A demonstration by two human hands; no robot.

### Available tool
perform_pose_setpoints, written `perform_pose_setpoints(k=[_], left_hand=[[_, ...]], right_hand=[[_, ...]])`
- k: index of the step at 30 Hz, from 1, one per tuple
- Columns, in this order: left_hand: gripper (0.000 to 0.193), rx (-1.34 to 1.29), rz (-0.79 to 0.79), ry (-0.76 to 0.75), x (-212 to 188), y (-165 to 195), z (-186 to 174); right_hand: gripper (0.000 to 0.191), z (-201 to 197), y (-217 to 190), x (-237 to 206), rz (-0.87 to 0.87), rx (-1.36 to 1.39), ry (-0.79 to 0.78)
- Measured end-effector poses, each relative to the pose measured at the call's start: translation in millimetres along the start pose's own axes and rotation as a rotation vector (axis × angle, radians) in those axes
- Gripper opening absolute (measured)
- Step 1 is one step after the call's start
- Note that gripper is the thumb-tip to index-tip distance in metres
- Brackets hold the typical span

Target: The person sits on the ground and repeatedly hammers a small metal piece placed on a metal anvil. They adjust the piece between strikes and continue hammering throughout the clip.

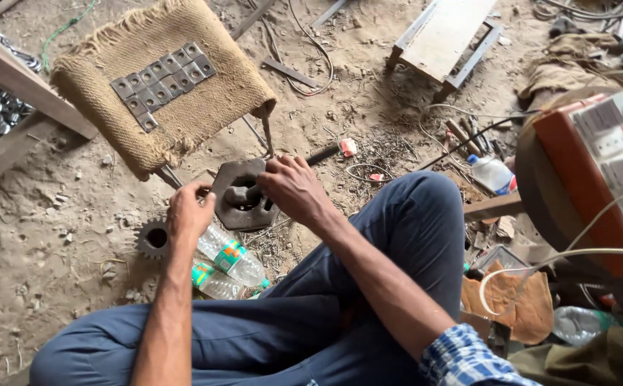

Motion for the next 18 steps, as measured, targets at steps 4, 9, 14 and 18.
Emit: perform_pose_setpoints(k=[4, 9, 14, 18], left_hand=[[0.029, 0.017, 0.029, -0.021, -10, 6, 0], [0.032, 0.009, 0.039, -0.025, -9, 6, 4], [0.039, 0.016, 0.050, -0.035, -5, -7, 21], [0.041, 0.024, 0.187, 0.005, -9, -8, 23]], right_hand=[[0.014, -60, -26, -21, -0.039, 0.403, 0.049], [0.022, -151, -54, -104, 0.398, 1.000, -0.205], [0.022, -226, -55, -209, 0.670, 0.899, -0.682], [0.024, -276, 8, -322, 1.074, 0.098, -0.928]])
Point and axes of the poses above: each hand's wrist, its own x-axis towards the middle knuckle, its own z-axis out of the palm, y = z × x, the point moved 6 cm from there along x, towards the middle knuckle, and after that the axes turned 13 degrees about y, right-handed, at the moved point
